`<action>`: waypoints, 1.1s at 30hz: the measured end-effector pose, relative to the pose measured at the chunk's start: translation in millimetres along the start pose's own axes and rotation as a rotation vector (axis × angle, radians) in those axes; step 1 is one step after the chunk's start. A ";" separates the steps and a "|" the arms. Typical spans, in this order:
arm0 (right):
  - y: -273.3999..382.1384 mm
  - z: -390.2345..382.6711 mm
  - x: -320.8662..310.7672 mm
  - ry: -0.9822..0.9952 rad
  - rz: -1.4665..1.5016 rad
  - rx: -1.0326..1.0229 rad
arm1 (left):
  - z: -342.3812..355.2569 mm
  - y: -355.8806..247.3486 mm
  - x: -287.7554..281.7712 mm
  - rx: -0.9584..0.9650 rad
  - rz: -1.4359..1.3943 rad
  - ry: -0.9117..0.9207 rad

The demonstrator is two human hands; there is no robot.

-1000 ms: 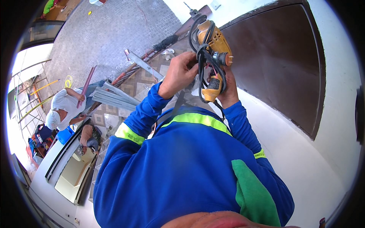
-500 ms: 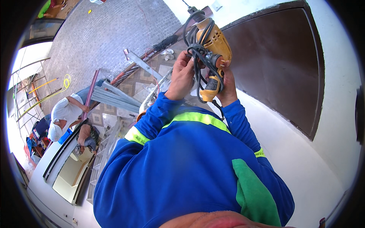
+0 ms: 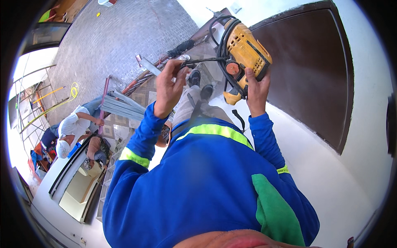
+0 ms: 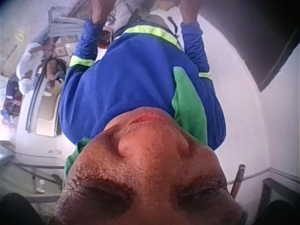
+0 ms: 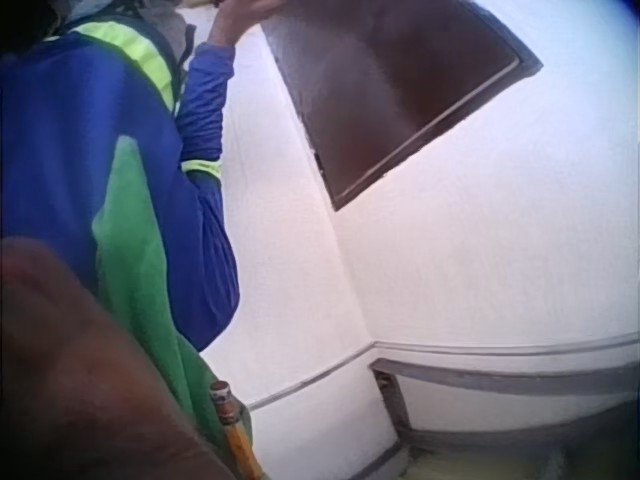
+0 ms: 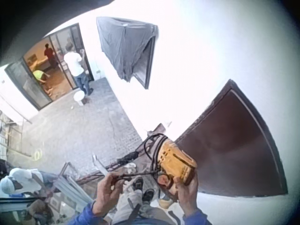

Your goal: The person prepares a power drill, positions a long pink molding strip against the upper wall near the ceiling, and drills into the wall to secure the strip. Other workers are visible in the background.

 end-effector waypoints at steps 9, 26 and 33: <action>-9.4 -0.6 5.6 0.034 -0.346 -0.061 | 20.4 -89.9 85.2 0.471 0.446 0.318; -25.9 -7.0 0.4 0.073 -0.352 -0.059 | 18.2 -18.0 105.4 0.215 0.539 0.269; -55.6 0.8 -16.0 0.022 0.124 0.125 | 7.8 39.8 97.0 -0.073 -0.554 0.329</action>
Point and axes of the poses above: each hand's wrist, its own z-axis towards the middle knuckle, its own x-axis out of the palm, y = z × x, the point moved 9 cm from there along z, towards the middle knuckle, and after that the axes turned 6 degrees about y, right-handed, at the moved point
